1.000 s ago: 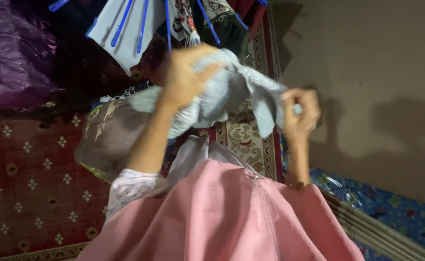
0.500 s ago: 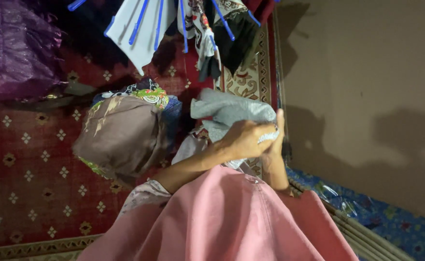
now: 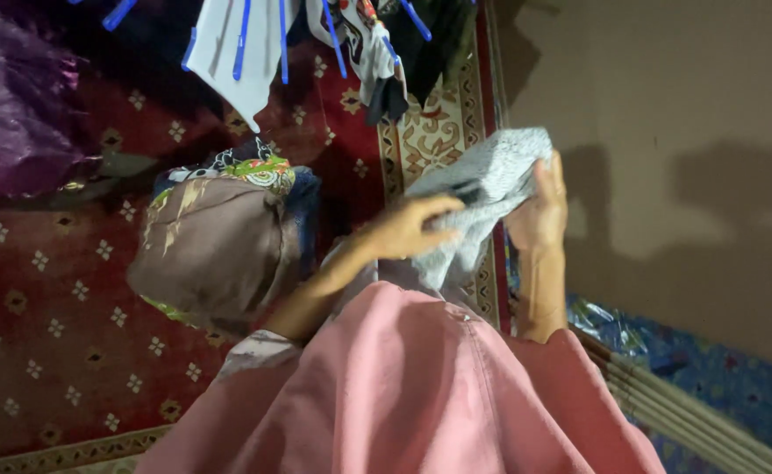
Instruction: Hanging various clothes on a circular drying rack.
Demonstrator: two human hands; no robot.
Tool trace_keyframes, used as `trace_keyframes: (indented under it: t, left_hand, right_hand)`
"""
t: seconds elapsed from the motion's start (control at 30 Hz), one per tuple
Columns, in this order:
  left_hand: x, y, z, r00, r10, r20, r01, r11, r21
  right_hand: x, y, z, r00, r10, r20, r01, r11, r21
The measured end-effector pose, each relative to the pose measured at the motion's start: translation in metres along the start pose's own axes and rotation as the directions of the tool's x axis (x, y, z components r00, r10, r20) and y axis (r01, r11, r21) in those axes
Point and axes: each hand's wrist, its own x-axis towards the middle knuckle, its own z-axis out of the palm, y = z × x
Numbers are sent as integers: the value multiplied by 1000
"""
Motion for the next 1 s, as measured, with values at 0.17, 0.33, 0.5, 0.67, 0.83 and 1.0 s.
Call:
trace_keyframes:
  t: [0.17,0.33,0.5,0.67,0.83,1.0]
  left_hand:
    - [9,-81,-37,924,-150,-351,166,986,18]
    - [18,-186,-27,893,-230,-386,241,970,-21]
    - [37,-253,5,861,-319,-396,126,888,-442]
    - [39,-314,8,870,-193,-453,209,978,-15]
    - [10,-290,2,805,-532,-262,319,761,-565]
    - [49,-200,-42,768,-629,-124,188,405,-895]
  right_hand:
    - [4,-45,9,982,-39,185,35,999,23]
    - [-11,-73,-12,965,-224,136,221,974,43]
    - [-27,-97,-19,911,-373,175,351,925,144]
    - [-42,-95,-56,848,-526,70,520,850,83]
    - [-51,-96,-48,796,-588,141,583,809,77]
    - [-72,-94,-72,721,-680,133,677,732,78]
